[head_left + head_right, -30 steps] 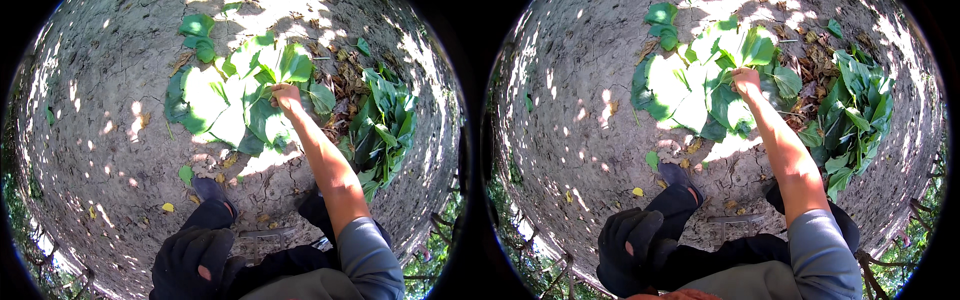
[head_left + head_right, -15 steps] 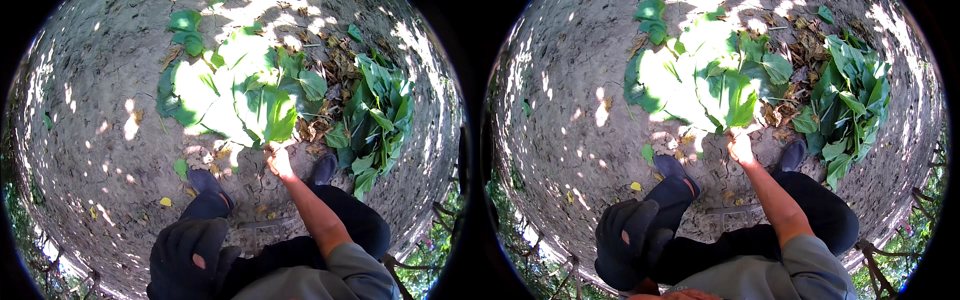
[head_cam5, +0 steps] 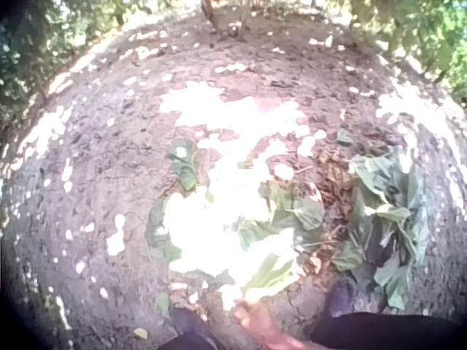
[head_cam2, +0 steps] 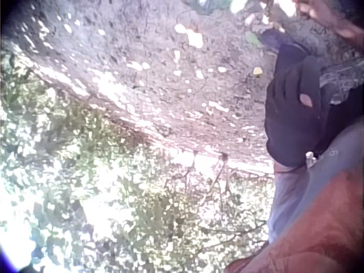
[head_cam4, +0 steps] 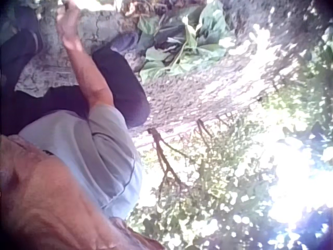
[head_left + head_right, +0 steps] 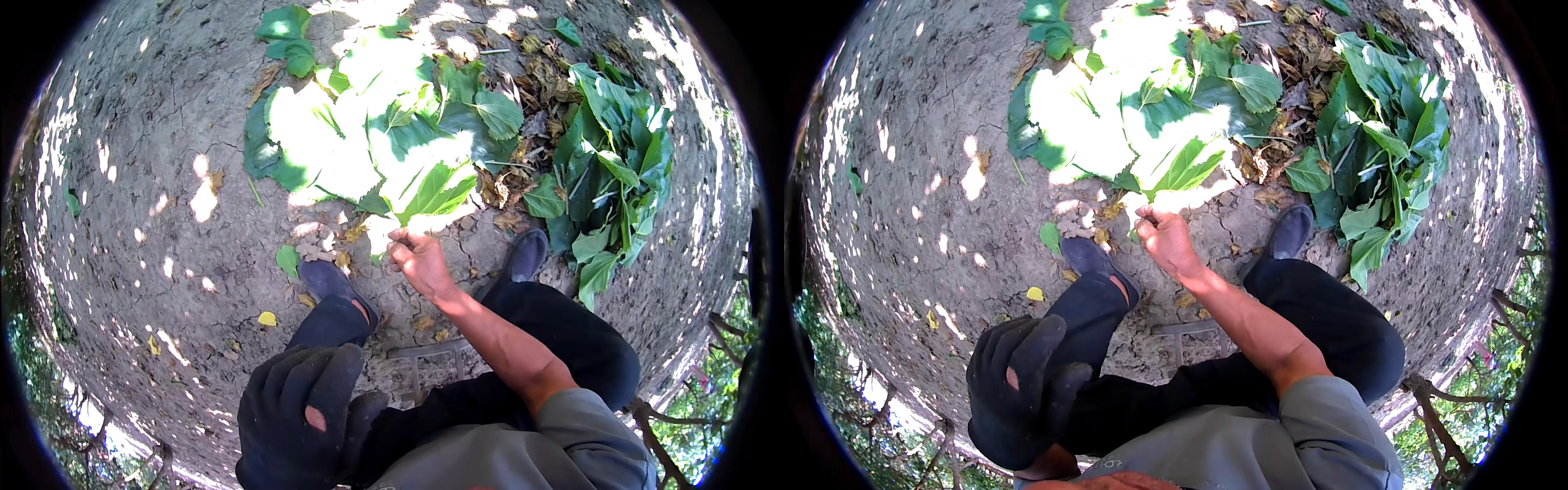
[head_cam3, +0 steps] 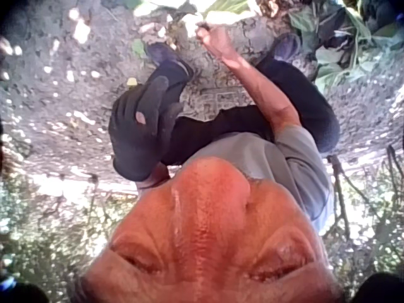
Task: The person sits on the ground and sorts through a pile of green leaves. They pick up leaves one by one, inspect them, and place them back onto the pile or the ground.
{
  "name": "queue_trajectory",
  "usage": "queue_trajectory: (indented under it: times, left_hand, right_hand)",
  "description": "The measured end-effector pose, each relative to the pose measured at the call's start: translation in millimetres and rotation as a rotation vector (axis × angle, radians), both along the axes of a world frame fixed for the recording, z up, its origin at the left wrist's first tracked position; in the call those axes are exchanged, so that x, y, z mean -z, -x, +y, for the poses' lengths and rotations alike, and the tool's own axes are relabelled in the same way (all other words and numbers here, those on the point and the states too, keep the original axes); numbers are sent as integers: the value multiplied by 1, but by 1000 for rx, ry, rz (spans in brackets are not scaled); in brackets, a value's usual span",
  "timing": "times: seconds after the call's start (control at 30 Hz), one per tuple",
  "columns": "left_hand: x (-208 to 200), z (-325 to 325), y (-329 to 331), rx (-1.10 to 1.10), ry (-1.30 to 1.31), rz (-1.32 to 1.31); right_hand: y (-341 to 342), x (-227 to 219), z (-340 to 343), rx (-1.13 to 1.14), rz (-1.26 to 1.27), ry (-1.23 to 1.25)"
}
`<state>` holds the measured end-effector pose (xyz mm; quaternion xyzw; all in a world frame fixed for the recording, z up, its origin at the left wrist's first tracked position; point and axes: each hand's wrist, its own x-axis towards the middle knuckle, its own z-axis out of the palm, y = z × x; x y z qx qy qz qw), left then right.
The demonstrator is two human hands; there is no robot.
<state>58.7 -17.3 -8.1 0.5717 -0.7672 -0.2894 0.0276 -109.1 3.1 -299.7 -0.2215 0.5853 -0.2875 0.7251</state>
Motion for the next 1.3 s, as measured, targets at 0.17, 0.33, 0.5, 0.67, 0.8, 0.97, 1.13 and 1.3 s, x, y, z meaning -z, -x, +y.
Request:
queue_trajectory:
  times: [0.17, 0.33, 0.5, 0.67, 0.8, 0.97, 1.13, 1.3]
  left_hand:
    - [1, 2, 2, 12, -2, 4]
    - [1, 7, 4, 10, -4, -9]
    - [-3, 11, 4, 11, -6, -7]
    - [-3, 17, 4, 18, -9, 9]
    - [2, 16, 6, 36, -12, 7]
    - [-2, 24, 6, 31, -16, -18]
    - [-5, 30, 3, 10, -20, -30]
    - [-5, 29, 3, 12, -26, -1]
  right_hand:
    - [-1, 0, 9, 154, -214, 73]
    - [2, -2, 21, -51, 29, 121]
    - [-12, -3, 46, -102, 144, 210]
    - [-15, -20, 41, -164, 194, 360]
    - [34, -30, -18, -165, 450, 557]
    - [163, -46, -121, 250, 651, 598]
    - [359, -83, -191, 591, 912, 481]
    - [441, -82, -186, 587, 1038, 455]
